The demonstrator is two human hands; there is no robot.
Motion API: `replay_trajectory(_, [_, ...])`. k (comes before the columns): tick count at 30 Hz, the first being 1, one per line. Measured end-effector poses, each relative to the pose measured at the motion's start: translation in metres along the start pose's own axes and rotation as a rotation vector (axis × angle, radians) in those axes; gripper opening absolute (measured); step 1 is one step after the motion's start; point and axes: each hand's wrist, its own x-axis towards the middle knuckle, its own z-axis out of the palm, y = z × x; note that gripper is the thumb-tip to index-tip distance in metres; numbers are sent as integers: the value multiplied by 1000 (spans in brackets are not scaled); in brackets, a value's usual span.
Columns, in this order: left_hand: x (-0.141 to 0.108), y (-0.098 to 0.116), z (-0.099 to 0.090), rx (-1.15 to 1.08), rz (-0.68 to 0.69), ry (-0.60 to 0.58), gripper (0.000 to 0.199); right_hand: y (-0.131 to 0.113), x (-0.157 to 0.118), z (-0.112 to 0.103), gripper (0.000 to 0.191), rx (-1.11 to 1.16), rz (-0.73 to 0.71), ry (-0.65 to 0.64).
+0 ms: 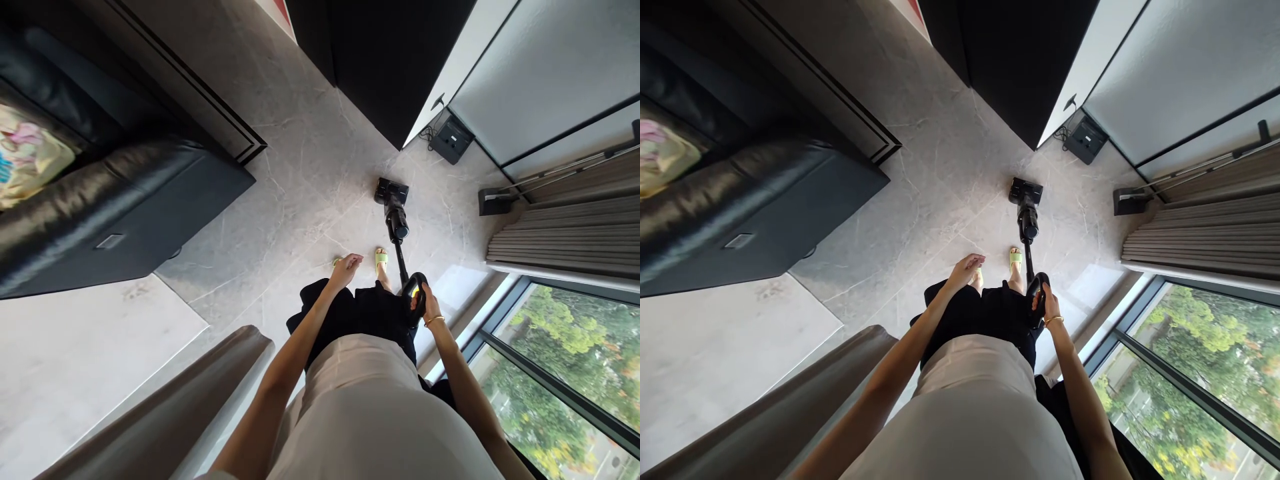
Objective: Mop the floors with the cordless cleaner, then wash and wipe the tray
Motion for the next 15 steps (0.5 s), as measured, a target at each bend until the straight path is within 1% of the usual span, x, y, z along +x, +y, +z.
replay_trajectory(4, [-4,-3,-4,22,5,12,23,3,0,1,44,-18,-3,8])
replay_trajectory(10, [-3,-12,-6,6,-4,10,24,3,-1,4,46,-51,0,22])
replay_trajectory(15, [-1,-9,-5,1,-14,1,23,2,-1,5,45,-47,-4,29])
